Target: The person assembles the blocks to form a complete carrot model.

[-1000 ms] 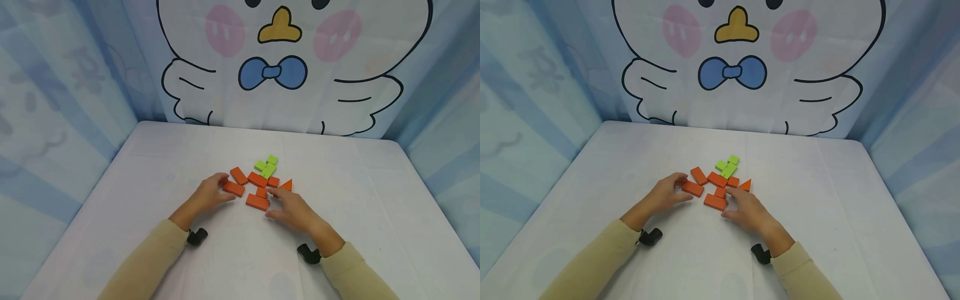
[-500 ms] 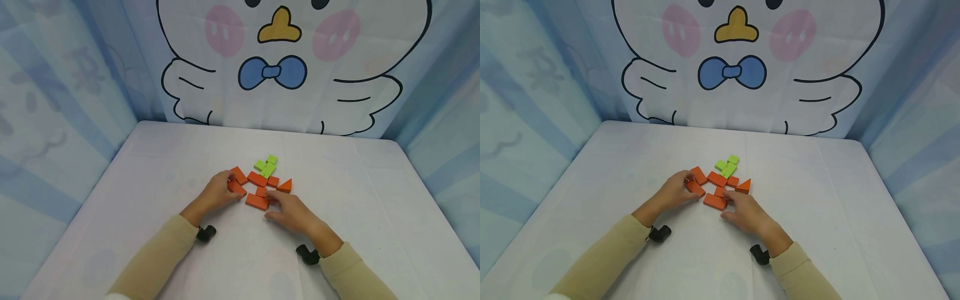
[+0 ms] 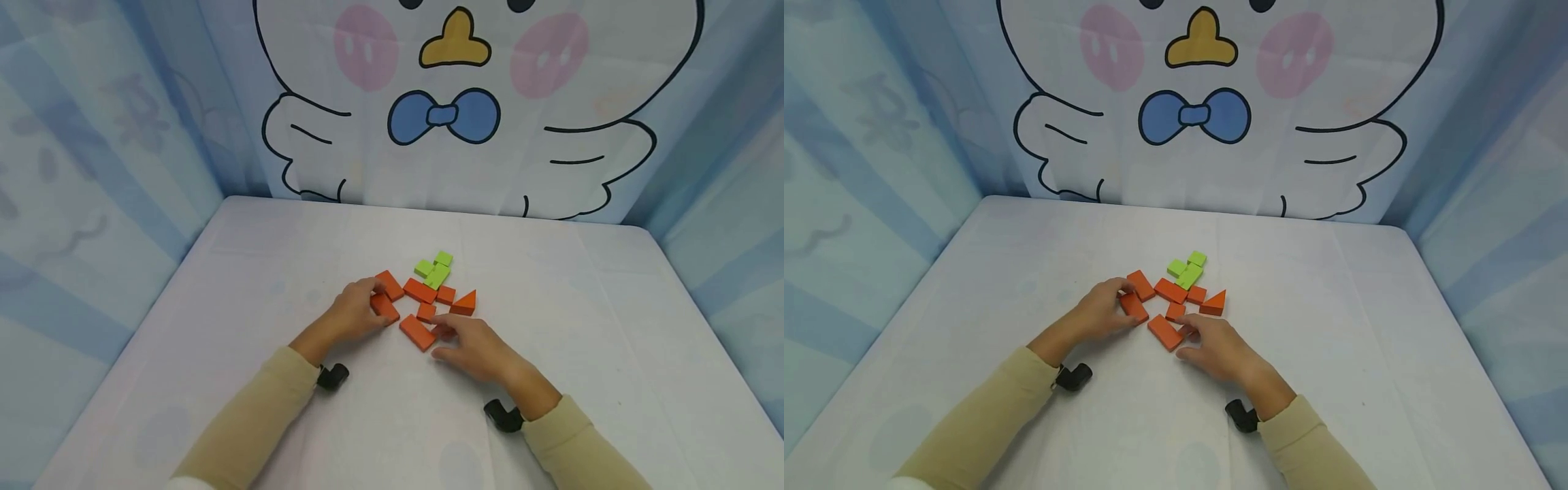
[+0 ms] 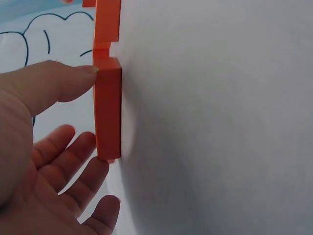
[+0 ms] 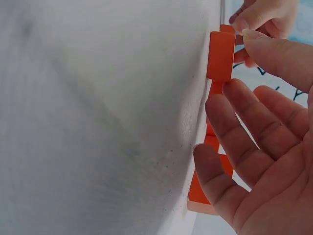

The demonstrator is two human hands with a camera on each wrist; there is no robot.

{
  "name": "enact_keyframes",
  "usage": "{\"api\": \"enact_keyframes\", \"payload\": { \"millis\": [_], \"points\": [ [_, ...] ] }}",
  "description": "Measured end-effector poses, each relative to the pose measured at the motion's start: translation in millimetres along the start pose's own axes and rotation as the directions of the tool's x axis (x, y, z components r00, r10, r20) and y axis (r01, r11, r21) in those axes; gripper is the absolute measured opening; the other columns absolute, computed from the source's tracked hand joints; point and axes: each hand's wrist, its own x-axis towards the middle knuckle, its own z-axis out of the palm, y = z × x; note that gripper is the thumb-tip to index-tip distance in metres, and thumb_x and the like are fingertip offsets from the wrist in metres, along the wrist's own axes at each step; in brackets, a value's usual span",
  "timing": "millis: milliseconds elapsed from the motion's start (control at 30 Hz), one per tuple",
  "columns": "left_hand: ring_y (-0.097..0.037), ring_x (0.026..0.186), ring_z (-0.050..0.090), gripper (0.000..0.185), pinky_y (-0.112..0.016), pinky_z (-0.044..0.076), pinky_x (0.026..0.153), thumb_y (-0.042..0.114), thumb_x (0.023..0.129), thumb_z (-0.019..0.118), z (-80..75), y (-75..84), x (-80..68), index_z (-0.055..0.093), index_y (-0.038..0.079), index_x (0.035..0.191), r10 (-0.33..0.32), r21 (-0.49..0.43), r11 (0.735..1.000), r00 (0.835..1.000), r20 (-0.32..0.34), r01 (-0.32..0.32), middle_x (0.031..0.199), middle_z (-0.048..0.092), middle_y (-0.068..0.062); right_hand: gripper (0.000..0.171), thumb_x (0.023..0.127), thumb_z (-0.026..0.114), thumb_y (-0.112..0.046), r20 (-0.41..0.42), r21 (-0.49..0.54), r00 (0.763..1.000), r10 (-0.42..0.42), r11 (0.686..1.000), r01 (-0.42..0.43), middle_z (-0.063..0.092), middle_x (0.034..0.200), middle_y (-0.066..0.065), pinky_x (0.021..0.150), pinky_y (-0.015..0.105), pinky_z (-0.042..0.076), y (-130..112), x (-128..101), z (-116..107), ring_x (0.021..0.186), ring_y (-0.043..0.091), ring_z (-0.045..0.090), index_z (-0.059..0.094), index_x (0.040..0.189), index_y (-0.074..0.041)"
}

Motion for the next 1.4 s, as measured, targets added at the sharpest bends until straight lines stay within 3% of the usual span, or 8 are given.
{"api": "enact_keyframes", "payload": {
  "millis": [200, 367, 567, 800, 1100, 1400],
  "points": [
    [-0.022, 0.112, 0.052, 0.055, -0.038, 0.048, 0.098, 0.018, 0.086, 0.08, -8.5, -6.1, -5.8, 0.055, 0.006, 0.134, 0.012, 0.007, 1.0, 0.998, 0.067, -0.013, 0.126, 0.059, -0.007, 0.049, 0.089, 0.076, -0.015, 0.024, 0.023, 0.999, -0.024, 0.999, 0.024, 0.068, 0.106, -0.008, 0.094, 0.04, 0.05, -1, 1, 1, 0.101, 0.014, 0.062, 0.06, 0.135, -0.006],
    [-0.023, 0.121, 0.051, 0.055, -0.039, 0.044, 0.104, 0.016, 0.087, 0.079, -14.1, -9.1, -11.7, 0.055, 0.006, 0.136, 0.053, -0.02, 0.999, 0.989, 0.139, -0.051, 0.132, 0.057, -0.006, 0.048, 0.089, 0.076, -0.015, 0.068, 0.02, 0.996, -0.06, 0.998, 0.059, 0.068, 0.1, -0.011, 0.093, 0.04, 0.051, -2, 3, 3, 0.098, 0.011, 0.062, 0.061, 0.134, -0.006],
    [-0.024, 0.129, 0.048, 0.056, -0.04, 0.038, 0.11, 0.012, 0.086, 0.08, -18.2, -14.6, -16.3, 0.055, 0.007, 0.135, 0.108, -0.098, 0.991, 0.973, 0.206, -0.089, 0.135, 0.056, -0.005, 0.048, 0.089, 0.077, -0.018, 0.056, -0.008, 0.998, -0.041, 0.999, 0.042, 0.064, 0.112, -0.005, 0.087, 0.036, 0.051, -8, 9, 6, 0.096, 0.013, 0.058, 0.062, 0.133, -0.008],
    [-0.025, 0.133, 0.045, 0.06, -0.042, 0.035, 0.112, 0.013, 0.085, 0.08, -18.5, -19.4, -19.9, 0.053, 0.007, 0.139, 0.126, -0.108, 0.989, 0.972, 0.2, -0.106, 0.139, 0.055, -0.005, 0.054, 0.088, 0.079, -0.02, 0.036, -0.056, 0.998, -0.051, 0.997, 0.053, 0.062, 0.117, -0.004, 0.085, 0.034, 0.05, -12, 16, 9, 0.097, 0.014, 0.053, 0.059, 0.137, -0.009],
    [-0.025, 0.131, 0.046, 0.06, -0.042, 0.037, 0.111, 0.017, 0.084, 0.082, -18.2, -19.9, -23.3, 0.055, 0.01, 0.137, 0.072, -0.07, 0.996, 0.982, 0.173, -0.06, 0.136, 0.055, -0.003, 0.054, 0.089, 0.078, -0.021, 0.06, -0.074, 0.997, -0.055, 0.996, 0.059, 0.062, 0.129, 0.001, 0.094, 0.039, 0.049, -13, 20, 10, 0.107, 0.019, 0.056, 0.059, 0.139, -0.009],
    [-0.025, 0.131, 0.047, 0.056, -0.042, 0.038, 0.111, 0.017, 0.085, 0.081, -16.8, -20.5, -26.1, 0.057, 0.014, 0.136, 0.073, -0.08, 0.995, 0.971, 0.226, -0.057, 0.136, 0.056, -0.001, 0.058, 0.088, 0.079, -0.023, 0.069, -0.063, 0.996, -0.051, 0.996, 0.056, 0.059, 0.134, 0.003, 0.105, 0.045, 0.043, -14, 19, 11, 0.121, 0.024, 0.053, 0.058, 0.14, -0.008]
  ]
}}
